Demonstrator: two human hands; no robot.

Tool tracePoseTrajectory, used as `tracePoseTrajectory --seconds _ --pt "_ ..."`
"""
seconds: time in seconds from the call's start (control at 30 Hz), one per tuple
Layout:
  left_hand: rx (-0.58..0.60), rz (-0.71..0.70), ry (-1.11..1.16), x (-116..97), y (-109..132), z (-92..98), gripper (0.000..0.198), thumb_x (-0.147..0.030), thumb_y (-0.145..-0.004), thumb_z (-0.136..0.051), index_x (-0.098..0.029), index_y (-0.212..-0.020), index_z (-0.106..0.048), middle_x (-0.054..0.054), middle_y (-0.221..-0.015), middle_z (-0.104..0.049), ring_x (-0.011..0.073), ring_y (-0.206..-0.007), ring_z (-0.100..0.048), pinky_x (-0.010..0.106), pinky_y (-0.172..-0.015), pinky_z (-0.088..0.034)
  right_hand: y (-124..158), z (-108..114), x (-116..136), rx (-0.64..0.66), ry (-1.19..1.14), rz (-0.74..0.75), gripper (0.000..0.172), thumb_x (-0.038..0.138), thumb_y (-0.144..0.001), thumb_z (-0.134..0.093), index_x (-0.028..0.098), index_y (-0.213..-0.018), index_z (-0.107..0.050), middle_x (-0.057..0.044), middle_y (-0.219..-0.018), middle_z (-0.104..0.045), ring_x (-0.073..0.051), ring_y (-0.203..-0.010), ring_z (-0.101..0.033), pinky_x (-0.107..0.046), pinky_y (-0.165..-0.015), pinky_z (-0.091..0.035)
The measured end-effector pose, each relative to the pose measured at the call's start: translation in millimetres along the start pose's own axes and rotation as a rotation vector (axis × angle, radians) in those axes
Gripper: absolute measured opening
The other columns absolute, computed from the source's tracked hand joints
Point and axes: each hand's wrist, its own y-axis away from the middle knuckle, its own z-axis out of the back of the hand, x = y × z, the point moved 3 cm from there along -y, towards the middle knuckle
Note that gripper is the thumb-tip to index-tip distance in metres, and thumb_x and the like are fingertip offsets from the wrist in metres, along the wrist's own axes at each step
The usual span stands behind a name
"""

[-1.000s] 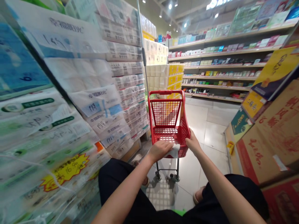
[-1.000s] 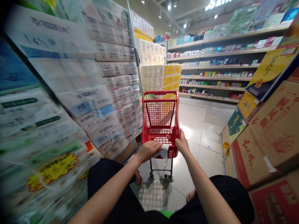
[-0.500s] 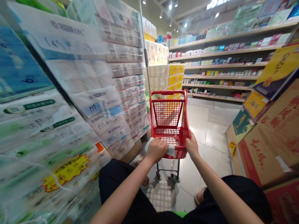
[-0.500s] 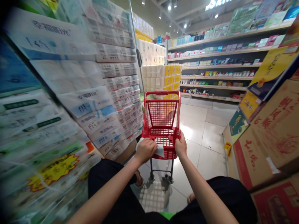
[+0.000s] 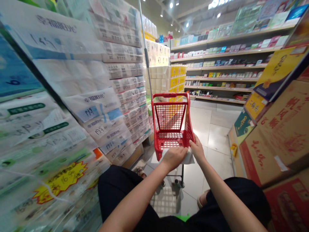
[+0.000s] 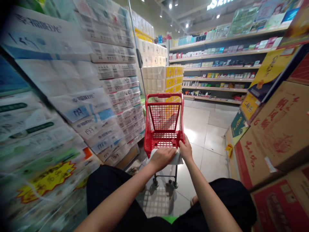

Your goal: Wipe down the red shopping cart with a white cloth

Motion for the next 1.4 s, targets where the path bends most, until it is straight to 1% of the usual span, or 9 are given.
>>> tracePoseTrajectory --seconds 0.2,0.4,0.5,0.67,0.83,0.97,1.07,1.2,1.4 --pt "0.034 -0.105 -0.039 45.5 38.6 14.4 0.024 -0.024 -0.099 -0.038 -0.021 -0.120 -0.050 0.004 -0.095 -0.063 0.0176 -0.087 -0.058 0.032 -0.076 -0.042 0.7 4.1 5.5 0.033 -0.016 -0.068 0.060 0.026 -0.074 -0.050 0.031 -0.134 -0.049 0.002 -0.125 -0.062 -0.021 -0.109 -0.060 -0.039 -0.096 -0.047" --pt "-0.010 -0.057 -0.044 73.7 59.2 21.3 0.028 -0.036 -0.100 -0.036 -0.019 -0.097 -0.059 0.004 -0.084 -0.061 0.0181 -0.083 -0.055 0.034 -0.082 -0.039 4.7 -0.7 5.2 0.002 0.002 -0.054 0.061 0.027 -0.075 -0.047 0.028 -0.136 -0.047 0.000 -0.127 -0.061 -0.021 -0.110 -0.059 -0.038 -0.093 -0.049" --pt "-0.032 0.042 -0.064 65.0 56.1 18.6 0.033 -0.041 -0.099 -0.037 -0.019 -0.086 -0.057 0.005 -0.080 -0.061 0.0189 -0.079 -0.054 0.035 -0.078 -0.038 8.0 -5.2 4.9 -0.046 0.034 -0.039 0.060 0.028 -0.076 -0.045 0.027 -0.136 -0.048 0.000 -0.127 -0.061 -0.021 -0.111 -0.059 -0.037 -0.092 -0.049" --pt "-0.054 0.169 -0.039 31.0 32.9 7.7 0.033 -0.041 -0.098 -0.038 -0.018 -0.083 -0.055 0.005 -0.079 -0.063 0.0202 -0.075 -0.056 0.034 -0.068 -0.037 10.4 -8.6 1.3 -0.102 0.072 -0.048 0.056 0.030 -0.078 -0.045 0.028 -0.134 -0.050 0.000 -0.126 -0.061 -0.021 -0.111 -0.058 -0.038 -0.096 -0.046" --pt "-0.071 0.188 0.022 -5.5 -5.0 -6.3 0.028 -0.033 -0.098 -0.039 -0.017 -0.085 -0.056 0.006 -0.076 -0.063 0.0194 -0.072 -0.059 0.032 -0.064 -0.037 5.6 -8.5 -4.9 -0.104 0.058 -0.036 0.056 0.029 -0.078 -0.045 0.025 -0.133 -0.050 -0.001 -0.126 -0.061 -0.021 -0.111 -0.058 -0.038 -0.098 -0.045" --pt "-0.052 0.118 0.033 -11.3 -14.8 -9.0 0.024 -0.034 -0.098 -0.039 -0.017 -0.092 -0.056 0.006 -0.081 -0.063 0.0182 -0.073 -0.060 0.030 -0.062 -0.038 -2.3 -1.4 -6.0 -0.028 0.040 -0.031 0.057 0.028 -0.074 -0.048 0.024 -0.131 -0.051 -0.002 -0.125 -0.062 -0.021 -0.110 -0.059 -0.038 -0.098 -0.046" --pt "-0.018 0.051 0.027 -0.8 -4.3 -2.9 0.022 -0.034 -0.099 -0.039 -0.019 -0.097 -0.055 0.004 -0.082 -0.062 0.0170 -0.075 -0.059 0.029 -0.063 -0.038 -5.7 4.8 -4.5 0.012 0.043 -0.013 0.060 0.027 -0.074 -0.049 0.024 -0.134 -0.049 -0.003 -0.132 -0.057 -0.021 -0.118 -0.055 -0.038 -0.102 -0.043" --pt "-0.008 0.050 0.001 25.2 23.5 9.4 0.017 -0.030 -0.098 -0.041 -0.021 -0.096 -0.055 0.004 -0.082 -0.061 0.0184 -0.079 -0.057 0.032 -0.070 -0.040 -5.1 8.4 -0.3 -0.019 0.071 -0.026 0.073 0.028 -0.076 -0.051 0.027 -0.146 -0.032 -0.004 -0.147 -0.041 -0.022 -0.133 -0.042 -0.040 -0.106 -0.039" --pt "-0.030 0.032 -0.017 71.5 63.1 21.8 0.013 -0.028 -0.096 -0.045 -0.021 -0.095 -0.056 0.004 -0.096 -0.061 0.0189 -0.101 -0.055 0.041 -0.103 -0.037 -1.9 2.8 12.9 0.066 -0.034 -0.064 0.070 0.026 -0.077 -0.050 0.026 -0.145 -0.035 -0.006 -0.138 -0.052 -0.023 -0.121 -0.053 -0.041 -0.102 -0.045"
